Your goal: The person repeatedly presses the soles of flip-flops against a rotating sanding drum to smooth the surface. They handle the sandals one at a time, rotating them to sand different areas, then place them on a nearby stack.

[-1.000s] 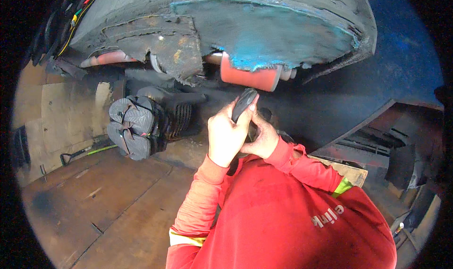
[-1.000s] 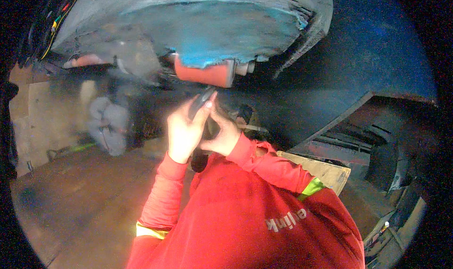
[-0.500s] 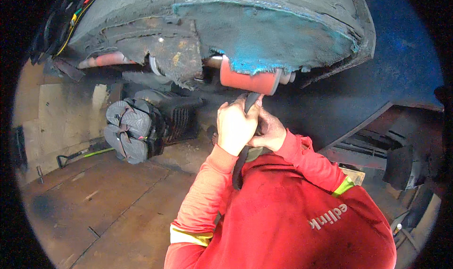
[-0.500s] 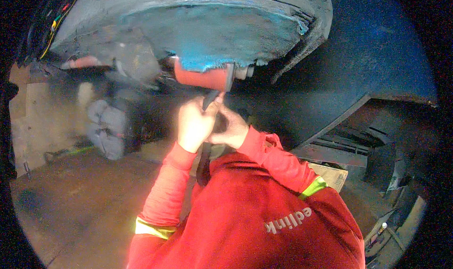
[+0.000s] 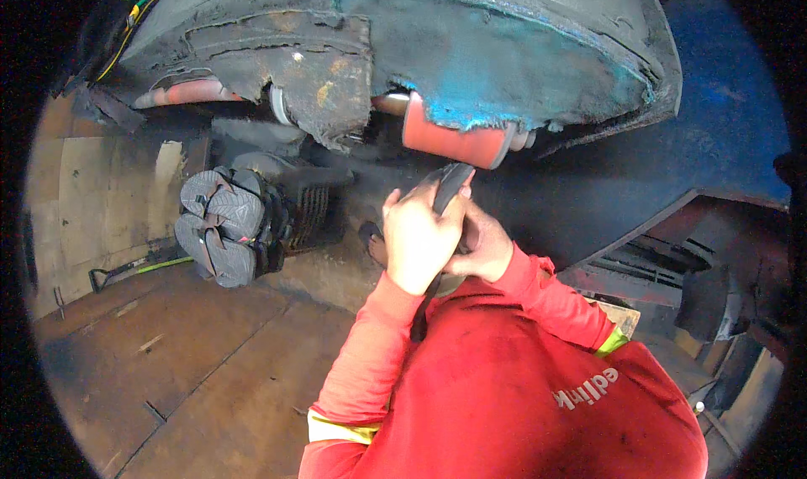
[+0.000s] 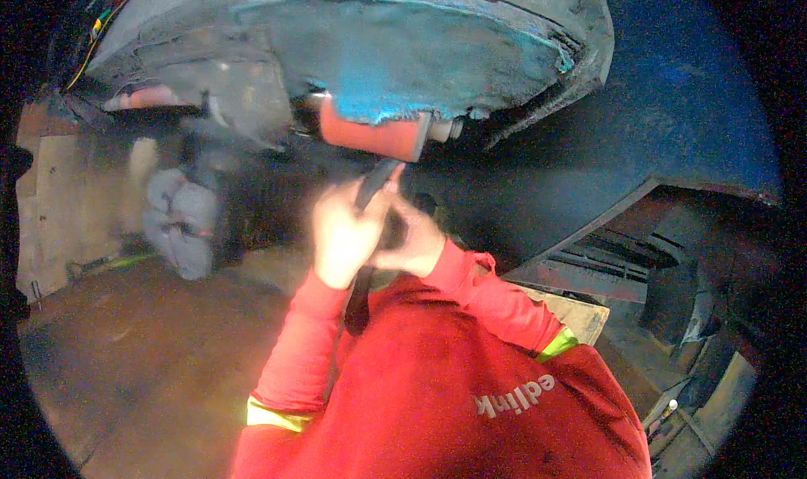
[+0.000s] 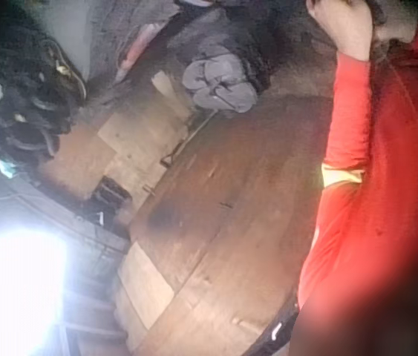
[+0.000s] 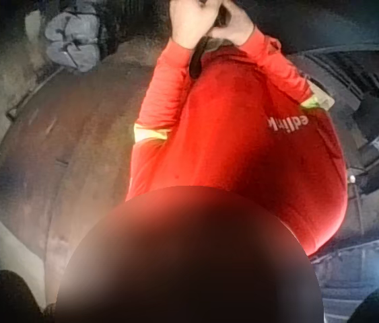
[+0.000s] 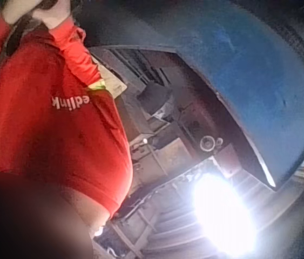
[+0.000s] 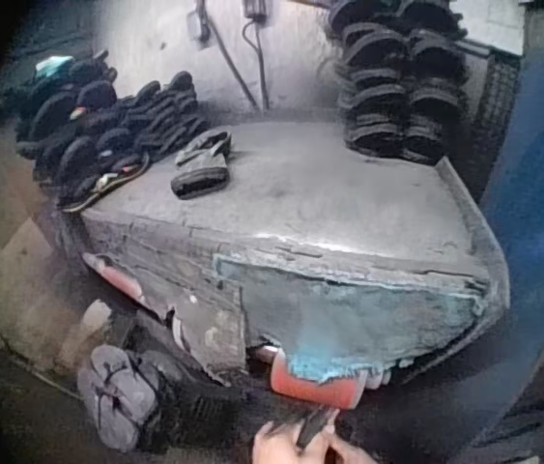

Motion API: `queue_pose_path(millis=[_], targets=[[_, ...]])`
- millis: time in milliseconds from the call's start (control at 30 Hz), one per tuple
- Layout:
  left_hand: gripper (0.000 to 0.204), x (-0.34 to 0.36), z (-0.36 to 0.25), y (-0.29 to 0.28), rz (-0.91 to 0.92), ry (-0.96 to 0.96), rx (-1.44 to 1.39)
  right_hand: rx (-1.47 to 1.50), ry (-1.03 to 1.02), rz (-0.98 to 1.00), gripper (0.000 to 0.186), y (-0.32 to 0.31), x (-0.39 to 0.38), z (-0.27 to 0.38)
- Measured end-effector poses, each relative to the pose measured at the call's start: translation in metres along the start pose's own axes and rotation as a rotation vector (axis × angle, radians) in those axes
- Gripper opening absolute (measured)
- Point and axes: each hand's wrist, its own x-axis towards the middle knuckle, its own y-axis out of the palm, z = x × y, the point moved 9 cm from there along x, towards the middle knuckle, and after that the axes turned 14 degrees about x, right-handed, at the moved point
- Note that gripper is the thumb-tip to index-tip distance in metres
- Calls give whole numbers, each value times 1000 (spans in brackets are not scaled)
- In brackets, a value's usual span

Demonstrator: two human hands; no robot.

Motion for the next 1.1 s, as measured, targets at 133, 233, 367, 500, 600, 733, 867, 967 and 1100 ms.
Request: queue_pose_path(millis=[133, 233, 367, 500, 600, 733, 867, 967, 1100], targets=[[34, 29, -1, 16, -45, -18, 108, -200, 64, -71, 101, -29, 23, 8], [33, 17, 11, 12, -158, -13, -108, -283, 70, 8, 101, -27, 20, 4], [33, -12, 14, 6, -91, 89, -670, -940, -274, -30, 113, -5, -3, 11], [29, -13, 11, -4, -80, -32, -385, -947, -322, -136, 98, 6, -4, 13], [27, -5, -7, -21, -162, 110, -185, -745, -220, -176, 80, 6, -3, 10], [30, -2, -17, -29, -243, 219, 103, -461, -150, -107, 88, 6, -6, 1], [33, 4, -19, -19, -220, 216, 234, -164, -11, -96, 101, -10, -4, -17], [34, 10, -19, -10, -170, 161, 268, -202, 85, -132, 99, -25, 0, -19], [31, 8, -17, -12, -206, 131, 129, -326, 14, -74, 96, -19, 1, 2]])
